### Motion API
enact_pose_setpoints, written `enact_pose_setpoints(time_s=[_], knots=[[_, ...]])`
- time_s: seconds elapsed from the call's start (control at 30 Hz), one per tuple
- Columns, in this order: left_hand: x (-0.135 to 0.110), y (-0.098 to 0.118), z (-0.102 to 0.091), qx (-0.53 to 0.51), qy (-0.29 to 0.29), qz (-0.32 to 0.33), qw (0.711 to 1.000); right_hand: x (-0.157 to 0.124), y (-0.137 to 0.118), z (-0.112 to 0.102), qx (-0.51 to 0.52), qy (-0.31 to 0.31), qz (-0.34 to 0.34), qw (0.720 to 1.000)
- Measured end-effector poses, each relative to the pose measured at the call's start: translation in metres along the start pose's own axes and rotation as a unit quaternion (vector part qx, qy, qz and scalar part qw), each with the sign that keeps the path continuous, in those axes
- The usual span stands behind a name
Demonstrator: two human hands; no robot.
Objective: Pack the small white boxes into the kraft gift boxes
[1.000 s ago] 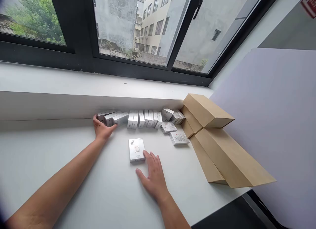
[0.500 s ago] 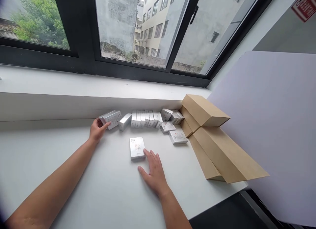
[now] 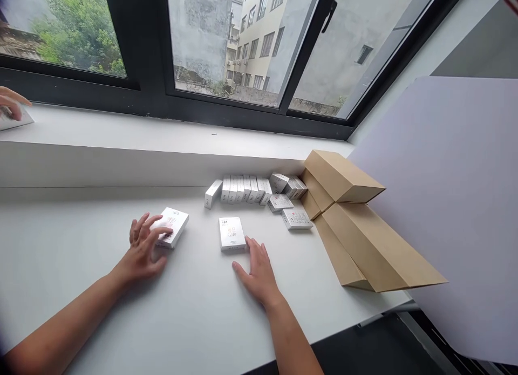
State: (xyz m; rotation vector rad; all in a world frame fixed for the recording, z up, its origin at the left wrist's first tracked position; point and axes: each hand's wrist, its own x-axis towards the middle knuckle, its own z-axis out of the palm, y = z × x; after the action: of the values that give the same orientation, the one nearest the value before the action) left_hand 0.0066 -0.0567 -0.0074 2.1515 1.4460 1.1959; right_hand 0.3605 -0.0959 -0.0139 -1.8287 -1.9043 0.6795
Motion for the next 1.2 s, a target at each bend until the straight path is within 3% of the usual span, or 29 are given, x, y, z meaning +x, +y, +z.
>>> enact_pose_setpoints(time_s=[0.1,0.27,0.4,0.5,0.67,0.8,0.97,1.07,1.2], knots=[[-0.007,0.003,-0.002,0.056,-0.019,-0.023,0.998,0.001,0.002,0.001,-0.014,0.007,-0.031,0.999],[0.003,0.018,0.004,0.024,0.019,-0.186,0.982,0.002,0.004,0.002,-0.019,0.011,-0.017,1.0],[0.009,0.026,0.005,-0.004,0.034,-0.235,0.971,0.002,0.004,0.003,-0.025,0.009,0.001,1.0],[0.008,0.02,-0.002,-0.016,0.066,-0.273,0.96,0.003,0.003,0.003,-0.036,0.011,-0.024,0.999],[0.012,-0.004,-0.018,-0.054,0.167,-0.331,0.927,0.005,0.002,0.002,-0.051,0.017,-0.06,0.997],[0.016,-0.01,-0.02,-0.111,0.24,-0.31,0.914,0.005,0.003,0.003,-0.057,0.016,-0.057,0.997],[0.017,-0.002,-0.014,-0.169,0.306,-0.167,0.922,0.006,0.002,0.003,-0.058,0.019,-0.06,0.996],[0.014,0.004,-0.008,-0.149,0.276,-0.108,0.943,0.006,0.002,0.003,-0.055,0.021,-0.062,0.996],[0.008,0.009,0.0,-0.148,0.183,-0.123,0.964,0.006,0.005,0.004,-0.056,0.026,-0.068,0.996]])
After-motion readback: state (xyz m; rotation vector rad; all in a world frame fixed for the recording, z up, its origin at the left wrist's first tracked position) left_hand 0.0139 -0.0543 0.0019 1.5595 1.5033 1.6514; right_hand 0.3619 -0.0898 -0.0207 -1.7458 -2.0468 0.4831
